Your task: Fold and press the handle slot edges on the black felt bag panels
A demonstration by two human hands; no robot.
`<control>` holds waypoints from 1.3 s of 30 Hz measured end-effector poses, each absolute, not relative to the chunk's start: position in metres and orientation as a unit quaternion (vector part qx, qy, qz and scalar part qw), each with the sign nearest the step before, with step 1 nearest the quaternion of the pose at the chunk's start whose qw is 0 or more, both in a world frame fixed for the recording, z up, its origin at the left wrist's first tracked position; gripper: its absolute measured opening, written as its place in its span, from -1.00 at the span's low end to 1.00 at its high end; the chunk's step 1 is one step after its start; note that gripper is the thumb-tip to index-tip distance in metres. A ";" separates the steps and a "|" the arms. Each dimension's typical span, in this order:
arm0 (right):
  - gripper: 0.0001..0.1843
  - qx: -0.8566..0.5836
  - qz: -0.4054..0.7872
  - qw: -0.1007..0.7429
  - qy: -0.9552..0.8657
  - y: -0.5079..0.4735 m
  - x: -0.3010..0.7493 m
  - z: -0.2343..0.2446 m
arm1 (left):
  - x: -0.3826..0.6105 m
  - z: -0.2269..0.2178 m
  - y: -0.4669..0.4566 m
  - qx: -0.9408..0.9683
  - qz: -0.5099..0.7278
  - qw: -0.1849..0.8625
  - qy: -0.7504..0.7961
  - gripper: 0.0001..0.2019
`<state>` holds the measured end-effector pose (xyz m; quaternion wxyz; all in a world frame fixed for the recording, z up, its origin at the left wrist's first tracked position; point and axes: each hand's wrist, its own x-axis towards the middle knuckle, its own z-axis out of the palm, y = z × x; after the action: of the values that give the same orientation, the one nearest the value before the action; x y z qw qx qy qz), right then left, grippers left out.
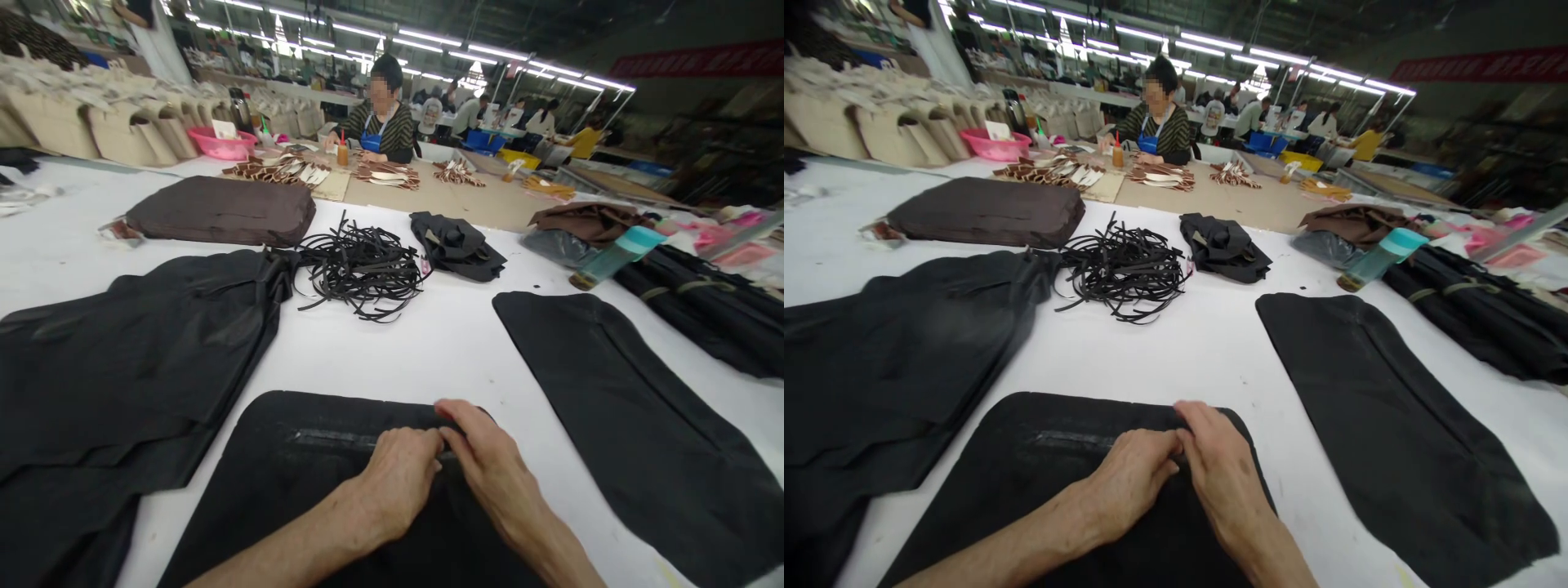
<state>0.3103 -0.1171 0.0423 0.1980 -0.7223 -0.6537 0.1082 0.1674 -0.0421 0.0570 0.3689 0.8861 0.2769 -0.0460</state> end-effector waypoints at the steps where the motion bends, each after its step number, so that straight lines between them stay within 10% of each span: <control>1: -0.64 -0.714 0.134 0.205 -0.656 -0.126 0.312 0.035 | 0.164 0.057 -0.041 0.888 -0.045 0.368 0.272 -0.82; 17: -0.74 -0.731 0.051 0.024 -0.680 -0.131 0.290 0.027 | 0.044 0.042 -0.001 0.914 -0.049 0.155 0.371 -0.79; 39: -0.86 -0.662 0.079 0.188 -0.722 -0.107 0.238 -0.002 | 0.067 0.009 -0.022 0.925 0.099 0.207 0.303 -0.87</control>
<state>0.2379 -0.1068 -0.0017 0.1875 -0.6616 -0.7217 0.0789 0.0674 -0.0224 0.0088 0.2070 0.9251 0.3029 0.0985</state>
